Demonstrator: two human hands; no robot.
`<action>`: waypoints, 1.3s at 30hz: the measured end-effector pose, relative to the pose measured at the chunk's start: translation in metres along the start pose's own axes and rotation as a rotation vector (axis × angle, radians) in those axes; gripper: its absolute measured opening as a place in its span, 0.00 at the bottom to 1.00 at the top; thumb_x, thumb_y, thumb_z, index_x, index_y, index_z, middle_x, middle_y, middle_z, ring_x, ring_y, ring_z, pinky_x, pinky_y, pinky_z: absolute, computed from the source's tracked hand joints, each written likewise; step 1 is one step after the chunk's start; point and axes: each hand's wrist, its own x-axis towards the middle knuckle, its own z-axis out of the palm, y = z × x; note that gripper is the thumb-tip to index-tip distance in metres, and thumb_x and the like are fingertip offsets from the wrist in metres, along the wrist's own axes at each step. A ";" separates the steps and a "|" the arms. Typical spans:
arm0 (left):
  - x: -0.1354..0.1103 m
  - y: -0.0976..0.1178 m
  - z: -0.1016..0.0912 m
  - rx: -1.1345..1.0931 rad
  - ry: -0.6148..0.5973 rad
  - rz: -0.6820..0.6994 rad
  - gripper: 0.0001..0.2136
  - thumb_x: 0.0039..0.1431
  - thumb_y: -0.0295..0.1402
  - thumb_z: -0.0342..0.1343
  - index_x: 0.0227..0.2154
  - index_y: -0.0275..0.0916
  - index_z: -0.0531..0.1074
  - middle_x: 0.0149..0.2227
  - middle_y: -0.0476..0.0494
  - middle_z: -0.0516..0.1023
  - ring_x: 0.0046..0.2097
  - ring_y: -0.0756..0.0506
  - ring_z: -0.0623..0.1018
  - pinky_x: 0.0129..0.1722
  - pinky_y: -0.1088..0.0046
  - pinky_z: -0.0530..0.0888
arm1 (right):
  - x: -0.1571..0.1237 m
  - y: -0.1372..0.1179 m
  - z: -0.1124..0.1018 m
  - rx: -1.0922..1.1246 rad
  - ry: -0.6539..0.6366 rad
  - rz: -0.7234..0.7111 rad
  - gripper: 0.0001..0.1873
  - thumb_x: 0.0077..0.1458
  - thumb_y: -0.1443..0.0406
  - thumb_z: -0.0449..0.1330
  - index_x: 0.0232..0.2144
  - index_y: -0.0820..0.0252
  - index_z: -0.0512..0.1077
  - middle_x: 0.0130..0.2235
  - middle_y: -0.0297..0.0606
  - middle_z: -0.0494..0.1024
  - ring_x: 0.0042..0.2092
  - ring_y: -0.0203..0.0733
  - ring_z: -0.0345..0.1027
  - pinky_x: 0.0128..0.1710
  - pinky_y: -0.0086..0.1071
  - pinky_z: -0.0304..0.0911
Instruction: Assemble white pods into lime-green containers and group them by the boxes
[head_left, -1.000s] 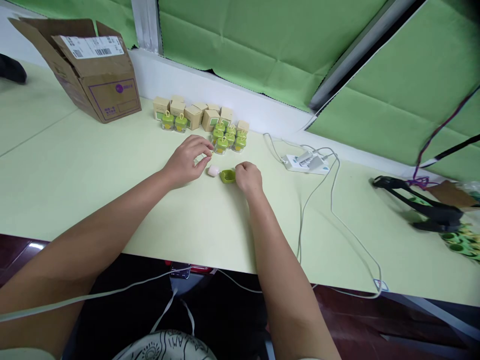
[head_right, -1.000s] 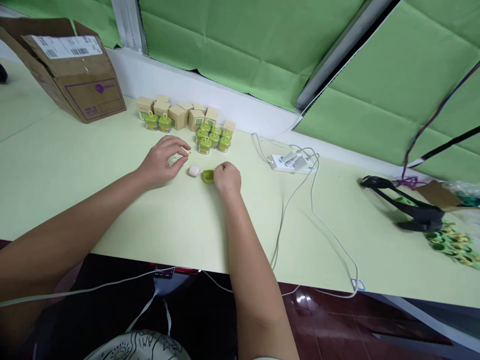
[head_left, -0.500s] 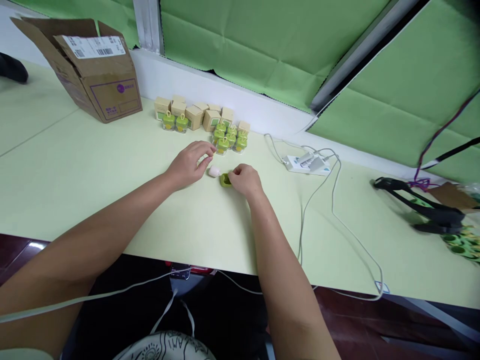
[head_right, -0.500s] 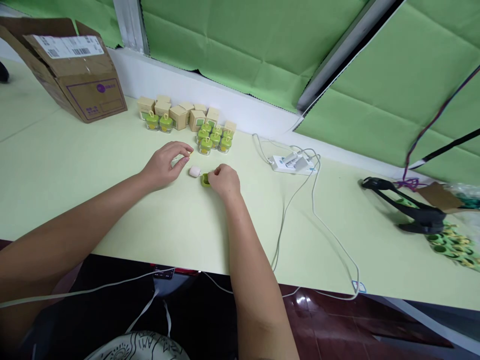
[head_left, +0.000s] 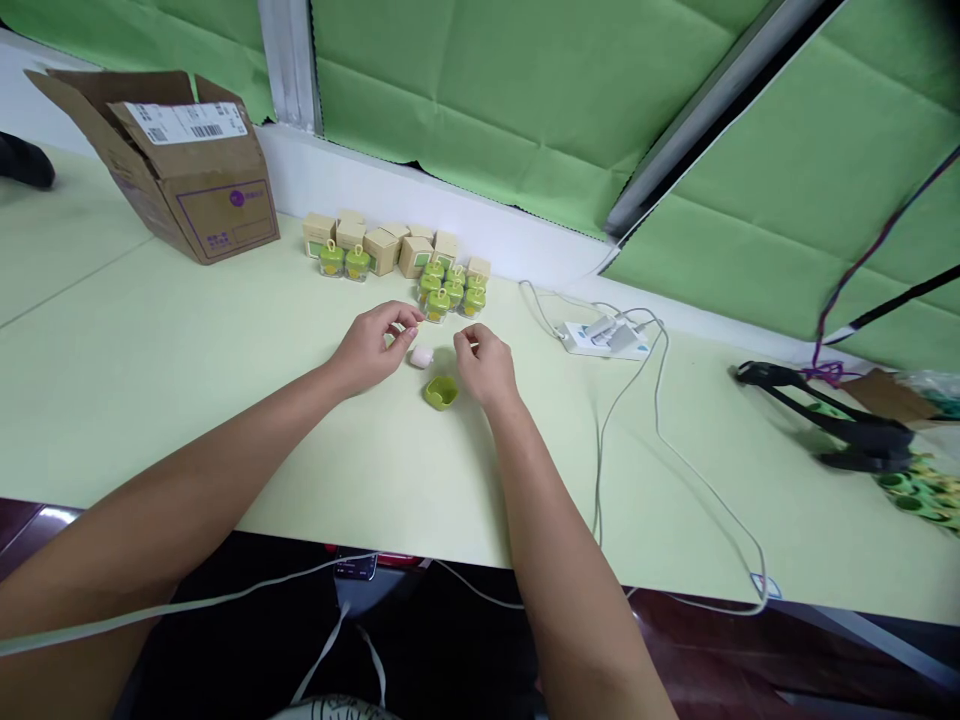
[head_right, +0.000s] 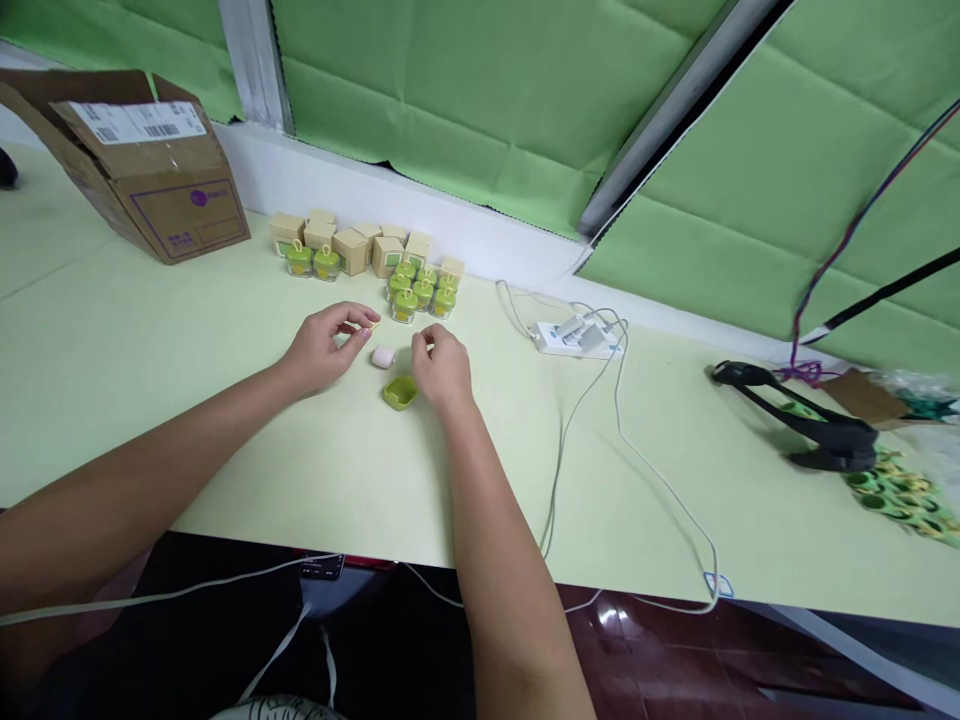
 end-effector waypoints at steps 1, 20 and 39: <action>0.000 -0.001 0.001 -0.012 0.003 0.012 0.07 0.67 0.38 0.59 0.38 0.40 0.74 0.51 0.38 0.84 0.51 0.42 0.83 0.47 0.65 0.80 | -0.001 -0.002 0.000 0.045 0.020 -0.049 0.12 0.66 0.55 0.56 0.36 0.55 0.74 0.41 0.38 0.83 0.38 0.43 0.71 0.43 0.38 0.66; -0.004 0.027 0.018 -0.396 0.006 -0.264 0.18 0.63 0.46 0.66 0.49 0.39 0.81 0.49 0.37 0.86 0.50 0.39 0.85 0.52 0.56 0.83 | -0.012 -0.019 0.003 0.101 0.260 -0.303 0.14 0.67 0.55 0.58 0.43 0.53 0.80 0.40 0.41 0.83 0.40 0.45 0.77 0.48 0.42 0.77; -0.022 0.031 0.011 0.220 -0.786 0.142 0.26 0.61 0.22 0.54 0.60 0.47 0.75 0.62 0.41 0.79 0.59 0.39 0.80 0.54 0.63 0.77 | -0.009 -0.016 0.002 0.132 0.370 -0.101 0.19 0.69 0.46 0.54 0.39 0.53 0.70 0.34 0.34 0.77 0.34 0.41 0.70 0.40 0.35 0.66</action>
